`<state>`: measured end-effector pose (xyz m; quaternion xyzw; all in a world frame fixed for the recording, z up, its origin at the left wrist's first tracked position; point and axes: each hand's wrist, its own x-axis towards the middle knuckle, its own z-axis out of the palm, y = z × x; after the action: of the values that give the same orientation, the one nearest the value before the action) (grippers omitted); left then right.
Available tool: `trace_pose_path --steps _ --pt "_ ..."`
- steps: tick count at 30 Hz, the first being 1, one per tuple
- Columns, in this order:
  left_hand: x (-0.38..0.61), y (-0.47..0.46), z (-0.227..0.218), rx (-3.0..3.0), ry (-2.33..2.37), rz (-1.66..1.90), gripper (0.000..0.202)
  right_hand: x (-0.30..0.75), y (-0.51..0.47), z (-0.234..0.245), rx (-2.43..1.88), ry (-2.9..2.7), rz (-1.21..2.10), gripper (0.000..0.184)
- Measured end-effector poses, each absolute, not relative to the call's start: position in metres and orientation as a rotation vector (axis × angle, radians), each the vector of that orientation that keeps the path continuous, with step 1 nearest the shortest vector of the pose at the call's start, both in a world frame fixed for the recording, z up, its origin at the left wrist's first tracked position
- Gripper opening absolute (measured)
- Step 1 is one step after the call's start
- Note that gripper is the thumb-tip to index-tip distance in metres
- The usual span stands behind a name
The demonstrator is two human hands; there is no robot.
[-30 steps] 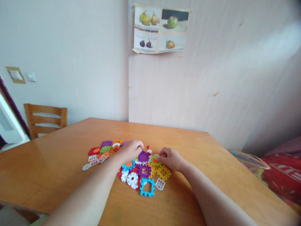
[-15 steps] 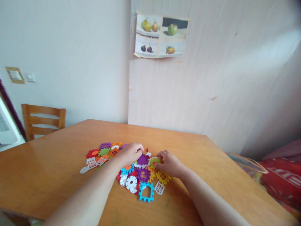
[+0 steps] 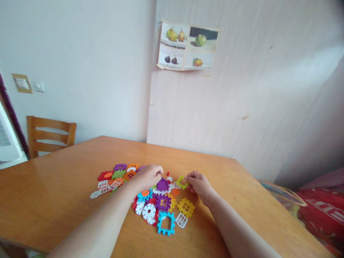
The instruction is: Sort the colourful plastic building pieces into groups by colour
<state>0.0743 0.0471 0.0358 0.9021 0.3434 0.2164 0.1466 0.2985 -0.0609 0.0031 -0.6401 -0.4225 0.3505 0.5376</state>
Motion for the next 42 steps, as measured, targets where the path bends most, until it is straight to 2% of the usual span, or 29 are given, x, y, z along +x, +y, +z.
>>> trace_pose_path --steps 4,8,16,28,33,34,38,42 --pt "0.075 0.048 0.032 2.611 0.935 0.635 0.019 0.31 -0.054 -0.004 -1.39 -0.771 0.825 0.022" --pt "0.074 0.047 0.033 2.634 0.861 0.592 0.02 0.312 -0.054 -0.005 -1.439 -0.776 0.807 0.023" --pt "0.072 0.04 0.04 2.711 0.803 0.418 0.047 0.302 -0.067 0.013 -1.684 -1.119 0.751 0.017" --pt "0.075 0.038 0.04 2.577 0.787 0.519 0.035 0.301 -0.056 -0.009 -1.69 -1.345 0.476 0.019" --pt "0.079 0.037 0.034 2.278 0.648 0.535 0.031 0.275 -0.068 0.002 -1.459 -1.623 0.386 0.047" --pt "0.08 0.036 0.034 2.234 0.616 0.522 0.031 0.27 -0.07 0.005 -1.406 -1.679 0.369 0.046" --pt "0.083 0.033 0.035 2.12 0.576 0.51 0.033 0.263 -0.072 0.01 -1.342 -1.73 0.303 0.016" --pt "0.082 0.036 0.04 2.192 0.714 0.639 0.03 0.281 -0.061 0.002 -1.513 -1.397 0.415 0.02"
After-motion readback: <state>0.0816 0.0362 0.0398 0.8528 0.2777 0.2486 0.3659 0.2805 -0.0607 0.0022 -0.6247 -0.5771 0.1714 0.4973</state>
